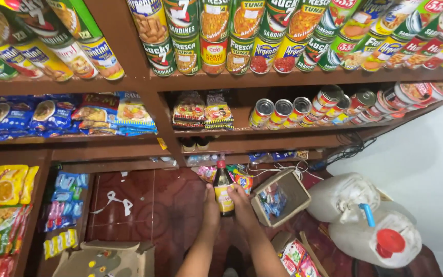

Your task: Transferring condiment bottles from a box on the floor to the store shelves.

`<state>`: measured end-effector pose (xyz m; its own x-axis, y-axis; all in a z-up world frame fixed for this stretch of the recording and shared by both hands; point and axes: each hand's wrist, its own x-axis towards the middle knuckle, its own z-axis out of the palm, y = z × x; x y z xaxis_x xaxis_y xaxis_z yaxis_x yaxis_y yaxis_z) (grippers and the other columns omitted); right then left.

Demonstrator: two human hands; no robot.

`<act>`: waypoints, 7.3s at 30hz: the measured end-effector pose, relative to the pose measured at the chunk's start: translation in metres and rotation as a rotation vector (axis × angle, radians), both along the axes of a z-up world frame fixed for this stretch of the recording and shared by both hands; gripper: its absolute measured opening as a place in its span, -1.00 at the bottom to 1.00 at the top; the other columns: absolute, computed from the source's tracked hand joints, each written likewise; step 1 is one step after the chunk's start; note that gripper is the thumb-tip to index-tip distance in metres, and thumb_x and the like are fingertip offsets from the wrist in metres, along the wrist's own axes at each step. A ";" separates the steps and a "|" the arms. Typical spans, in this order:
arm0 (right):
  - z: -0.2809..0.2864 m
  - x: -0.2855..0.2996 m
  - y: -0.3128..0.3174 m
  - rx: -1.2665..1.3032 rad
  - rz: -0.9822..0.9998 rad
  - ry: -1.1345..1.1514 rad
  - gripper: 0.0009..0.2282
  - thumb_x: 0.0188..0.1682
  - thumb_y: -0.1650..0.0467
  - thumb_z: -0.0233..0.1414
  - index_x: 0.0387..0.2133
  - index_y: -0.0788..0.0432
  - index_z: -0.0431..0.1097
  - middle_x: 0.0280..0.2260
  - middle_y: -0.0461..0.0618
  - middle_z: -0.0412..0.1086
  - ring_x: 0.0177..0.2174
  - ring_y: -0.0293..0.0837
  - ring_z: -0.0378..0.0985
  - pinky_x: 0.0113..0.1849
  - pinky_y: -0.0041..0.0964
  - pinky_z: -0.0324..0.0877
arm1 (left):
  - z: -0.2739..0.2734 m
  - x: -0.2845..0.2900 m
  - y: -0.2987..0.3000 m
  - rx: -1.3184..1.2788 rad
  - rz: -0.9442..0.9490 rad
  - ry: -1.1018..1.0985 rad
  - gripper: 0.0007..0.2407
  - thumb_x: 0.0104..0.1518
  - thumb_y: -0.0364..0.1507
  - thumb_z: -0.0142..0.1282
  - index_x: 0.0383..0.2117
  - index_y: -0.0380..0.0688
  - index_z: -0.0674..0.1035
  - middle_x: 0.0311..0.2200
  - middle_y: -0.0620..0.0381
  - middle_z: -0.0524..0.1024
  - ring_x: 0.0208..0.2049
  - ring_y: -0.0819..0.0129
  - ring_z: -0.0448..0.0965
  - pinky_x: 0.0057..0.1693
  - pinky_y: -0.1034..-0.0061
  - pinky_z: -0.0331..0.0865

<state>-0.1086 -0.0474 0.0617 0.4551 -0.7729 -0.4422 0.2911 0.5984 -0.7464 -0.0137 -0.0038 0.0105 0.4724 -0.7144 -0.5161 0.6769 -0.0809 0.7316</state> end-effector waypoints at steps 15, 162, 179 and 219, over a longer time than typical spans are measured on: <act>-0.186 0.027 -0.053 -0.103 -0.025 -0.020 -0.70 0.09 0.34 0.02 0.01 0.26 0.31 -0.20 0.00 0.42 -0.19 -0.20 0.49 -0.16 -0.29 0.38 | -0.152 0.030 -0.051 -0.061 -0.059 -0.336 -0.60 0.34 -0.13 -0.23 -0.05 -0.21 0.50 -0.16 0.07 0.52 -0.14 0.33 0.49 0.01 0.42 0.38; -0.328 0.152 -0.305 -0.598 -0.267 -0.179 -0.19 0.04 -0.10 -0.39 0.39 0.26 -0.11 0.43 0.02 -0.19 0.39 -0.11 -0.23 0.28 -0.18 -0.29 | -0.260 0.089 -0.133 -0.091 -0.223 -1.487 -0.22 -0.13 -0.62 0.20 0.29 -0.37 0.02 0.32 -0.21 0.02 0.34 -0.17 0.03 0.38 0.17 0.00; -0.351 0.121 -0.157 -0.773 -0.228 -0.082 -0.41 0.14 0.13 -0.29 0.31 0.32 -0.01 0.36 0.19 0.03 0.36 -0.02 0.02 0.29 -0.13 -0.07 | -0.351 0.102 -0.140 -0.365 0.057 -0.697 -0.49 0.04 -0.54 0.20 0.20 -0.20 0.39 -0.19 0.01 0.61 -0.18 0.41 0.53 -0.17 0.63 0.41; 0.000 0.071 0.034 0.114 0.283 0.284 -0.66 0.10 0.18 -0.12 0.00 0.11 0.35 -0.15 0.06 0.55 -0.21 -0.10 0.57 -0.19 -0.22 0.40 | 0.062 0.139 0.090 0.159 -0.034 -0.200 -0.62 0.00 -0.46 0.37 -0.02 -0.11 0.57 -0.21 0.22 0.65 -0.30 0.57 0.56 -0.24 0.64 0.36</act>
<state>-0.0376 -0.0133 0.0615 0.4900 -0.5739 -0.6562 -0.1048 0.7085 -0.6979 0.1255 0.0862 0.0721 0.5534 -0.6492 -0.5218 0.5148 -0.2259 0.8270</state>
